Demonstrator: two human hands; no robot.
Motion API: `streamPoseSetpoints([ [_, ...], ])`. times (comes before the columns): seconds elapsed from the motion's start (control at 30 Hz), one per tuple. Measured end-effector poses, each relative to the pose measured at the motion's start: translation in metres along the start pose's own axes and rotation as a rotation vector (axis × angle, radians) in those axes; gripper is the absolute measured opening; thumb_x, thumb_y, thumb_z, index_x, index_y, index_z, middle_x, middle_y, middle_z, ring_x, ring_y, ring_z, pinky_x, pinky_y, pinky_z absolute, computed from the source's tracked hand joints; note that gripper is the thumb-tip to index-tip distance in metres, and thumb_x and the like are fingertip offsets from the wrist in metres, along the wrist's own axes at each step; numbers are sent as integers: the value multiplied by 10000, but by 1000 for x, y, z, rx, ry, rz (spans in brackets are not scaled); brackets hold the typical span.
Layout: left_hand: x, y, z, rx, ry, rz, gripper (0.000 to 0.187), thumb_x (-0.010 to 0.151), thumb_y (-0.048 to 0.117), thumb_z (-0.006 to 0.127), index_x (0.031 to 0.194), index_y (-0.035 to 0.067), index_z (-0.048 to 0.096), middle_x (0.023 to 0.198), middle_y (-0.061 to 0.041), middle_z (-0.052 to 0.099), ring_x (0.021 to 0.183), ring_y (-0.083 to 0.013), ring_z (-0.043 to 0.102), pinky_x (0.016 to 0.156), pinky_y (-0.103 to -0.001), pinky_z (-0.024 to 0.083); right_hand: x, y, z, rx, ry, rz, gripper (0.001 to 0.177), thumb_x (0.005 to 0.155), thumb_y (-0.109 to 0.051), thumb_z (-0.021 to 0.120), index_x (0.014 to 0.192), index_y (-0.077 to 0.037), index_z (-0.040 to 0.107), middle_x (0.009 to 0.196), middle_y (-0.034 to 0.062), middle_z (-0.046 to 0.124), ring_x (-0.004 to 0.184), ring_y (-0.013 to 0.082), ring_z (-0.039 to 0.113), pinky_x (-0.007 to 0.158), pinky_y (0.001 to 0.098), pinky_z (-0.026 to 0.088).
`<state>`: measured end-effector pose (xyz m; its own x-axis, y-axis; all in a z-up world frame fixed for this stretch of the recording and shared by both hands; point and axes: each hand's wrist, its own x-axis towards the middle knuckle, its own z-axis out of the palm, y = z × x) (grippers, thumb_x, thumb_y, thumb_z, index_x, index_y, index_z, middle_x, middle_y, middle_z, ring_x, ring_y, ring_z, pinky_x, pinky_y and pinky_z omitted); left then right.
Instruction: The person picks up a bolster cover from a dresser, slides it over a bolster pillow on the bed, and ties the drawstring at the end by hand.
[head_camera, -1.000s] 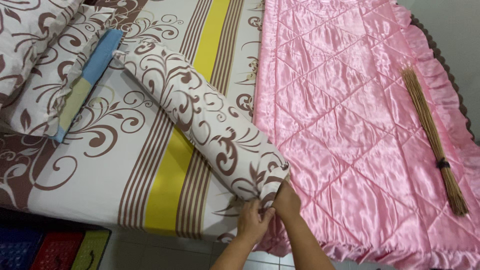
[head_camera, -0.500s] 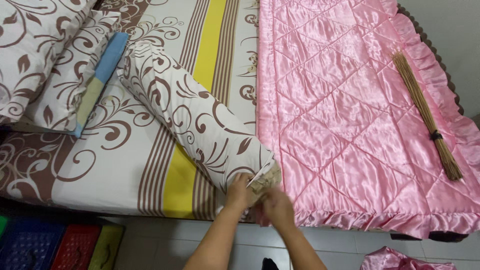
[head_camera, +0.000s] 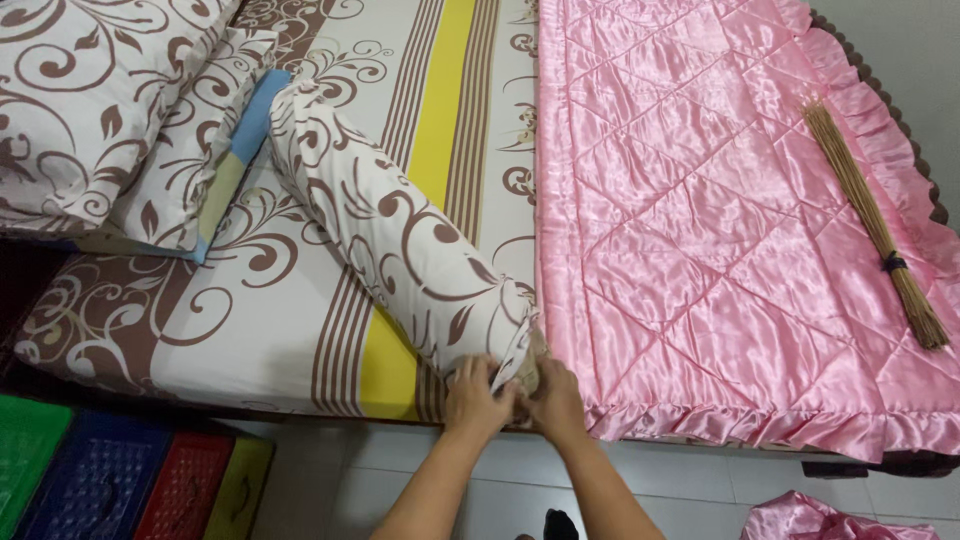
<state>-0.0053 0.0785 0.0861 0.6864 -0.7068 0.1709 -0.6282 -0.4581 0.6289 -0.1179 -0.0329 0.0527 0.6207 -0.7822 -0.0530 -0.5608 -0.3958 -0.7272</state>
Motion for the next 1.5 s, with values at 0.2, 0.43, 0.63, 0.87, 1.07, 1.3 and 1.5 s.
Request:
streamPoseSetpoints([
  [0.2, 26, 26, -7, 86, -25, 70, 517, 778, 313, 784, 1212, 81, 626, 1094, -160, 614, 1063, -385, 570, 850, -529, 479, -27, -8, 17, -83, 164, -355, 706, 614, -69, 850, 1276, -41, 607, 1289, 156, 626, 1119, 387, 577, 980, 454, 480],
  [0.43, 12, 21, 20, -27, -177, 83, 185, 920, 218, 632, 984, 153, 794, 990, -121, 715, 928, -347, 677, 835, -478, 528, -17, 28, 36, -105, 154, -331, 453, 688, -123, 786, 1117, -36, 668, 1150, 202, 682, 1065, 416, 611, 918, 487, 497],
  [0.63, -20, 1, 17, -255, -130, 155, 286, 900, 248, 725, 1154, 117, 712, 1133, -127, 700, 1081, -358, 641, 952, -469, 490, 6, 48, 34, 44, 39, 142, 276, 886, -219, 692, 1060, -16, 621, 954, 215, 708, 936, 409, 710, 815, 496, 554],
  [0.87, -31, -46, 61, -143, 95, -497, 1359, 420, 312, 1093, 1499, 78, 301, 1449, -289, 423, 1308, -443, 437, 1037, -514, 373, 39, 78, 28, 263, 303, 63, 686, 717, -128, 746, 1352, 4, 523, 1230, 209, 683, 1124, 347, 673, 921, 420, 536],
  [1.07, -8, -48, 100, -789, -236, -739, 877, 597, 307, 861, 1368, 30, 547, 1223, -288, 742, 1075, -475, 729, 889, -528, 574, 56, 77, 7, 714, 90, 419, 689, 801, -185, 758, 1411, -42, 471, 1153, 139, 653, 979, 242, 695, 825, 384, 588],
  [1.3, 29, -49, 116, -378, -37, -545, 712, 780, 322, 859, 1355, 37, 551, 1216, -232, 700, 1187, -416, 649, 989, -464, 521, 85, 37, -29, 828, -11, 342, 569, 845, -180, 748, 1347, -46, 516, 1054, 117, 668, 864, 213, 680, 723, 363, 579],
  [1.5, 109, -35, 77, -424, 214, -511, 576, 835, 452, 777, 1245, 72, 637, 1122, -238, 724, 1065, -427, 687, 918, -491, 529, 143, 3, -52, 873, -39, 81, 617, 845, -105, 708, 1435, -35, 540, 1002, 147, 636, 809, 244, 632, 692, 389, 545],
])
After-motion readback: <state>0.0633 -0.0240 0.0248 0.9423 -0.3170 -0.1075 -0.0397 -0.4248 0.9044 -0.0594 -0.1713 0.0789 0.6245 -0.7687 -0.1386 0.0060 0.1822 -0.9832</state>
